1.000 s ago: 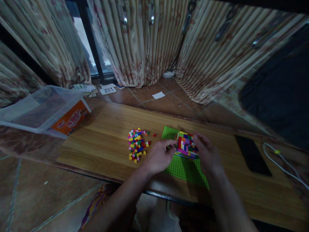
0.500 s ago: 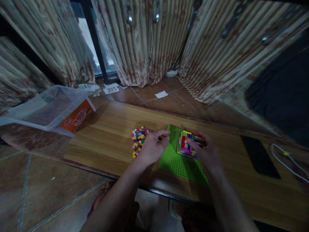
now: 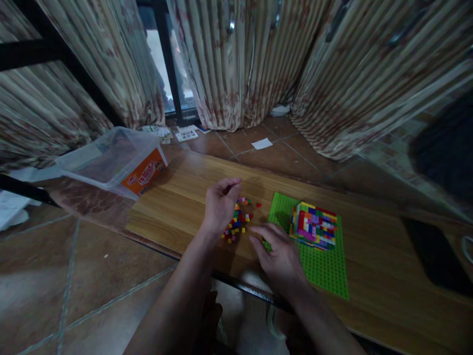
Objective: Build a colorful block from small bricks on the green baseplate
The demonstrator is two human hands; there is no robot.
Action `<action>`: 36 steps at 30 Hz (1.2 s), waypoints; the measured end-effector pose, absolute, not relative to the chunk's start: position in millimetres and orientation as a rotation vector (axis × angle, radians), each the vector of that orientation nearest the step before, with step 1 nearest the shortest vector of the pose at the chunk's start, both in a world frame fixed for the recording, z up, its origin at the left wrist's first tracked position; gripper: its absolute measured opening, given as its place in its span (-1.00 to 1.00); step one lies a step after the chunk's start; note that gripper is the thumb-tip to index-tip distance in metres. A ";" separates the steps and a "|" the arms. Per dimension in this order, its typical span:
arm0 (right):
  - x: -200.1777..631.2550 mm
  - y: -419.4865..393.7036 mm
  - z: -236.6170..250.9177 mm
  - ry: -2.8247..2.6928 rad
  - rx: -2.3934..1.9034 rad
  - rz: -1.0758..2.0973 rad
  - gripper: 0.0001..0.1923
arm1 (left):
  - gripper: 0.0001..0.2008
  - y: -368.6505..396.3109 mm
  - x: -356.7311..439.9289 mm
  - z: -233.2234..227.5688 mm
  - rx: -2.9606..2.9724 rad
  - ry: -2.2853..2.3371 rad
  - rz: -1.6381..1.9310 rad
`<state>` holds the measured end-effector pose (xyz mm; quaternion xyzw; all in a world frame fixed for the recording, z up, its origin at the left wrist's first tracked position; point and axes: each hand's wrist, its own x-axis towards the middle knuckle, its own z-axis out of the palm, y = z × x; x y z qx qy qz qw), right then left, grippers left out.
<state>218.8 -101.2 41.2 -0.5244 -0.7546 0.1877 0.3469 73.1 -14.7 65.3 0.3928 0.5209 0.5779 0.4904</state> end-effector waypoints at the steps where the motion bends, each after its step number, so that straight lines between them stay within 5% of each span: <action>1: 216.0 -100.0 38.0 -1.979 -1.376 0.485 -0.80 | -0.75 -15.5 73.6 66.0 0.952 1.257 1.401; 21: 204.5 -95.4 21.3 -2.105 -1.435 0.471 -0.86 | -0.75 -18.0 74.8 67.2 1.001 1.270 1.317; 28: 231.2 -107.1 55.2 -1.809 -1.426 0.643 -0.87 | -0.75 -21.5 84.7 62.1 1.144 1.286 1.196; 36: 305.7 -98.9 68.6 -1.399 -1.660 0.407 -0.77 | -0.76 -35.1 115.8 51.1 1.430 1.153 0.993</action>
